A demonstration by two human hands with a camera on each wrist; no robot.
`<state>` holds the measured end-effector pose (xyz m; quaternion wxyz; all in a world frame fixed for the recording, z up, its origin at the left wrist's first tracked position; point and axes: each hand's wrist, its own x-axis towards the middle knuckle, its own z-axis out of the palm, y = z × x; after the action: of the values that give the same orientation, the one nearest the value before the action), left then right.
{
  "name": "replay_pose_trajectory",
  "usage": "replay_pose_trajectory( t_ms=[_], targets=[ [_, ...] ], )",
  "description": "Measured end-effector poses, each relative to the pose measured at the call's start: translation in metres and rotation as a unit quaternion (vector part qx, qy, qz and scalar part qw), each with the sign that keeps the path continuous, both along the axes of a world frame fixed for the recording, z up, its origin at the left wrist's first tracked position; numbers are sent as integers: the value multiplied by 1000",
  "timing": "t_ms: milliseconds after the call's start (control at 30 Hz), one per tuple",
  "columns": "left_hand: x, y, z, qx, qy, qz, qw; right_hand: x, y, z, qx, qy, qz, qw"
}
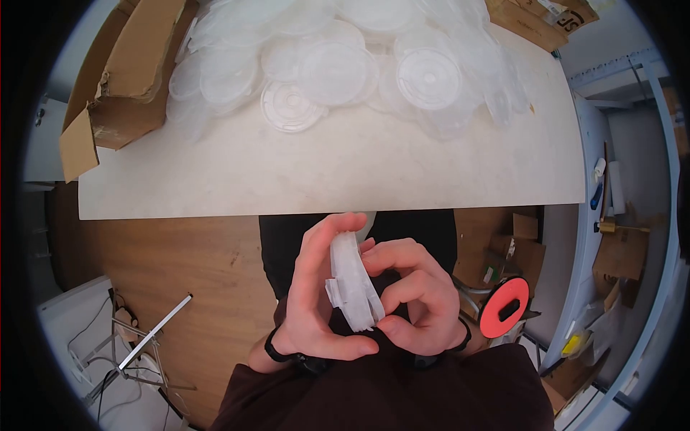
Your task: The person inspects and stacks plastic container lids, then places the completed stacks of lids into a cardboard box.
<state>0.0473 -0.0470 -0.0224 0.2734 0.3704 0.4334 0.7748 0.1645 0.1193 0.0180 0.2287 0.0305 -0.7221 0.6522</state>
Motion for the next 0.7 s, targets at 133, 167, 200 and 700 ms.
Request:
replay_pose_trajectory(
  t_ms=[133, 167, 200, 700],
  targets=[
    [3, 1, -5, 5, 2, 12, 1000, 2, 1, -3, -17, -4, 8, 1000],
    [3, 1, -5, 4, 1, 10, 1000, 2, 1, -4, -19, -2, 8, 1000],
    [3, 0, -3, -8, 19, 17, 1000, 2, 1, -3, -20, -2, 6, 1000],
    [1, -1, -4, -29, 30, 15, 999, 5, 1, -1, -34, -48, -21, 998]
  ],
)
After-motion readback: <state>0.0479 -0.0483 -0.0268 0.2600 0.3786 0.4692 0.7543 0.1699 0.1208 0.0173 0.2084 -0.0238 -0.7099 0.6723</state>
